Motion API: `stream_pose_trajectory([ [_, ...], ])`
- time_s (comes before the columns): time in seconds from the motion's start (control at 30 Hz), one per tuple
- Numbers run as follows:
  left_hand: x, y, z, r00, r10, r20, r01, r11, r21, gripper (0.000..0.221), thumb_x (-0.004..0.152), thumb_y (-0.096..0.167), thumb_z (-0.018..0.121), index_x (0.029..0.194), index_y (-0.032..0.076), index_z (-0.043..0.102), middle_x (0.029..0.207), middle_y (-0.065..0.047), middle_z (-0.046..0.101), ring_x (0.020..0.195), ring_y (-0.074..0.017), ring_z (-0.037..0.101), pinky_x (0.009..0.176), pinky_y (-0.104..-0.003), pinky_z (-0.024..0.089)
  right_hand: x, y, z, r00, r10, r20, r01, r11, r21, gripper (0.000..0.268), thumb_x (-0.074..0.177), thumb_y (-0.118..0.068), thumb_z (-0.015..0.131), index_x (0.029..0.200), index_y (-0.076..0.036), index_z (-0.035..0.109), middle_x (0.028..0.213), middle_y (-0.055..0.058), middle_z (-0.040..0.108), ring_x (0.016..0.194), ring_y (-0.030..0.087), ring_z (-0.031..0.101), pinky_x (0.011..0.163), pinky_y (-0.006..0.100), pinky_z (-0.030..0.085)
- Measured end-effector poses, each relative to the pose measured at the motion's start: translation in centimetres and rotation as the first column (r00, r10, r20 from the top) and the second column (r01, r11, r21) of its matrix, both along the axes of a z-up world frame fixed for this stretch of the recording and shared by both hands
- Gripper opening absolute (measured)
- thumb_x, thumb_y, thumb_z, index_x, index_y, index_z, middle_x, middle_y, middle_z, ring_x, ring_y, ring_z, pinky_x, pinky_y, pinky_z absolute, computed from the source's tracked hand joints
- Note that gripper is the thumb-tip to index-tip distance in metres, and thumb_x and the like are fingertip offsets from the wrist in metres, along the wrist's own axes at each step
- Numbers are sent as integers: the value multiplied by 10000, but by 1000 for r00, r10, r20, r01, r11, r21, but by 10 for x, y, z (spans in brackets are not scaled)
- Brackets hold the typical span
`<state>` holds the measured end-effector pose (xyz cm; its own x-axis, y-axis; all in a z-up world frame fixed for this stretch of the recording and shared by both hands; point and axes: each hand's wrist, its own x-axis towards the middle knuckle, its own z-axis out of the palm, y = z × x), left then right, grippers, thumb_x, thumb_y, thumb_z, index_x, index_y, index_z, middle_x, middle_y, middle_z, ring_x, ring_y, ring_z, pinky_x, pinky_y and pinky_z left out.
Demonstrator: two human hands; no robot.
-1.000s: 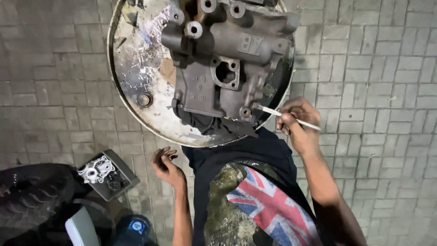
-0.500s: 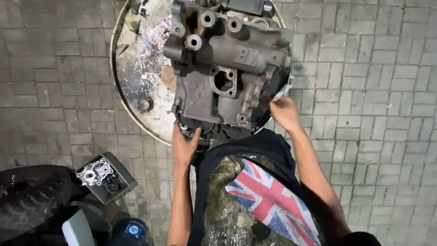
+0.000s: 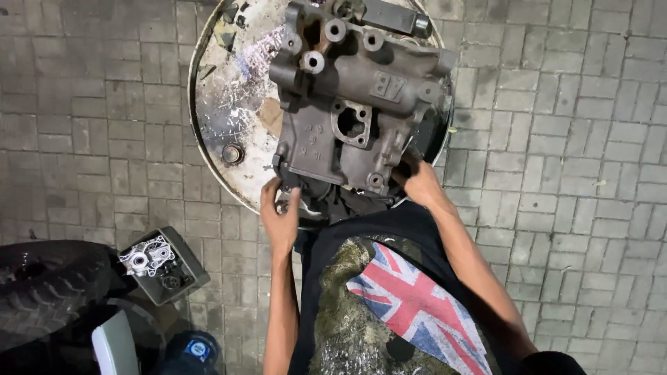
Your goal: Cleaning a complex metal engine or transmission component using a metal pick and a rag on top of a barrel.
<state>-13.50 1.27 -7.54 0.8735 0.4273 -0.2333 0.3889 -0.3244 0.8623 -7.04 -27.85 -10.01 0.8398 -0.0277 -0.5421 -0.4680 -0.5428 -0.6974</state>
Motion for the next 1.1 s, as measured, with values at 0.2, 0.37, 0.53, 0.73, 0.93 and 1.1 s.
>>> stream_pose_trajectory([
  [0.2,-2,-3,-38,942,225,251,-211,974,-81,127,965,108,738,1076,70,690,1036,-138,665,1020,-217,620,977,-412,509,-8,-16,-7,997,-71,-13,71,923,377,190,869,-251,731,891,-66,693,788,127,700,778,319,705,729,380,529],
  [0.37,-17,15,-13,646,743,-177,-682,457,-571,644,903,500,757,1430,170,589,1358,-155,554,1204,-296,571,1026,-419,438,-22,-16,-49,1000,12,25,-17,969,247,176,876,-326,717,965,-176,691,811,81,717,807,299,715,729,381,543],
  [0.53,-9,19,78,626,774,96,-564,534,-630,495,937,381,682,1390,197,602,1339,-130,612,1191,-285,624,1021,-393,509,-30,-9,-58,988,138,69,-129,984,-127,289,852,-311,725,1073,-126,755,817,116,762,782,345,747,705,437,575],
  [0.73,81,-3,121,726,-329,604,35,895,445,297,877,44,871,1101,233,826,1284,-69,636,1220,-233,621,1071,-341,496,-31,-23,-77,948,241,206,-219,968,-122,279,803,-217,718,957,16,724,800,228,725,798,460,709,690,540,545],
  [0.93,115,21,72,698,-672,249,232,541,809,366,843,81,750,1161,259,778,1153,-9,579,1024,-268,595,791,-357,580,-26,-19,-46,974,191,118,-194,981,13,241,827,-125,657,890,92,739,784,280,717,736,466,690,705,504,527],
  [1.1,100,74,64,682,-729,59,496,520,696,238,883,70,718,1070,197,791,1093,-78,630,993,-353,641,823,-468,582,-21,-21,-43,988,151,46,-152,988,23,286,784,-163,698,860,112,710,776,293,690,780,441,694,709,524,499],
])
